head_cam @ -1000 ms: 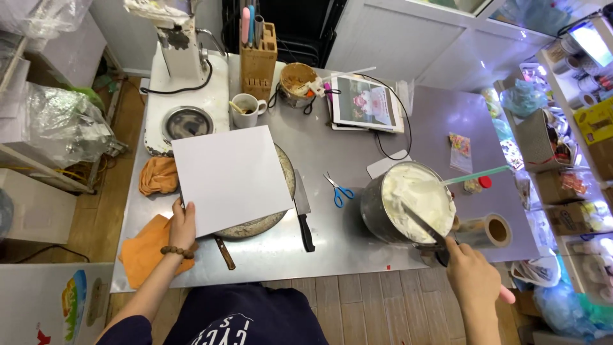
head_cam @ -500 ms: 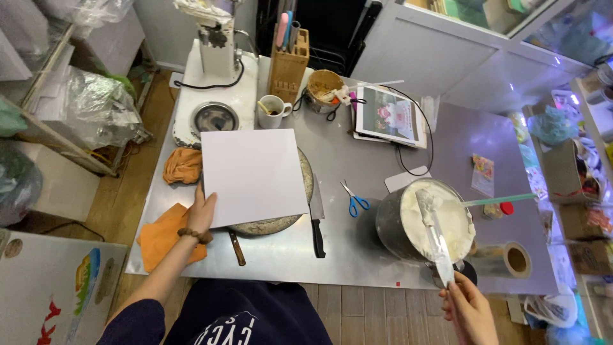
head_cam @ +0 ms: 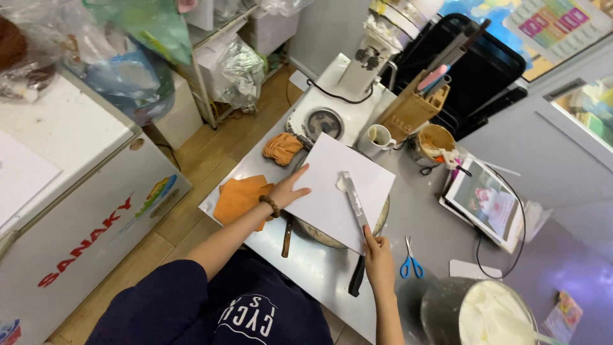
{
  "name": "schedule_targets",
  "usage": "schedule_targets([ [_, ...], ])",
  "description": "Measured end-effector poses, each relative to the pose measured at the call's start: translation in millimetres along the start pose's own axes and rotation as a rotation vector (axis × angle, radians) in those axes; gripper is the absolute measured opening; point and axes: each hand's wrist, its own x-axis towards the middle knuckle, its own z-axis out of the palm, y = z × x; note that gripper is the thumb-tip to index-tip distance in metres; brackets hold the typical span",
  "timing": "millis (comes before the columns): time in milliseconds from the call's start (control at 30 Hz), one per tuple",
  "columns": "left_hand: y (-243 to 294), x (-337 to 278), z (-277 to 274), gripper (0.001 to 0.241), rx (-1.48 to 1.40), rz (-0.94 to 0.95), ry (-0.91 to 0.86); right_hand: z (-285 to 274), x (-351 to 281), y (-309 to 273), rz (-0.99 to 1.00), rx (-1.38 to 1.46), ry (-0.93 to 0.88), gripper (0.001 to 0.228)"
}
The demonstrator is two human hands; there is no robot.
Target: The person spreads white cream from a large metal bowl onto sponge cake layers using a spatula, then stacks additional sponge layers on top of the cream and presses them into place, repeating the cream-and-stack cycle to build up a layered cake on a white board.
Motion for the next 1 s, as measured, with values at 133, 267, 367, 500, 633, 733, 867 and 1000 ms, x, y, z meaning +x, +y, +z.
schedule_targets([
  [133, 10, -4, -4, 0.082, -0.011, -0.008, 0.015, 9, 11, 21, 0.006, -0.096, -0.045, 0.045],
  [267, 20, -5, -8, 0.083, -0.006, -0.052, -0.005, -6, 17, 26, -0.090, -0.207, -0.024, 0.043],
  [367, 15, -6, -6, 0.083, 0.001, -0.053, -0.023, -3, 15, 39, -0.146, -0.220, 0.018, 0.042],
  [500, 16, 4, -9, 0.083, 0.019, -0.060, -0.055, -19, 17, 29, -0.181, -0.181, 0.031, 0.041],
  [633, 18, 2, -10, 0.083, 0.011, -0.075, -0.074, -21, 8, 35, -0.134, -0.241, 0.045, 0.040],
  [733, 22, -1, -11, 0.083, 0.009, -0.087, -0.074, -31, -11, 50, -0.101, -0.244, 0.040, 0.038],
  [867, 20, -2, -10, 0.082, -0.018, -0.063, -0.047, -59, -66, 95, 0.109, -0.290, 0.384, 0.044],
  [1000, -18, 4, 5, 0.080, -0.060, 0.057, 0.013, -48, -158, 165, 0.369, -0.341, 0.859, 0.044],
])
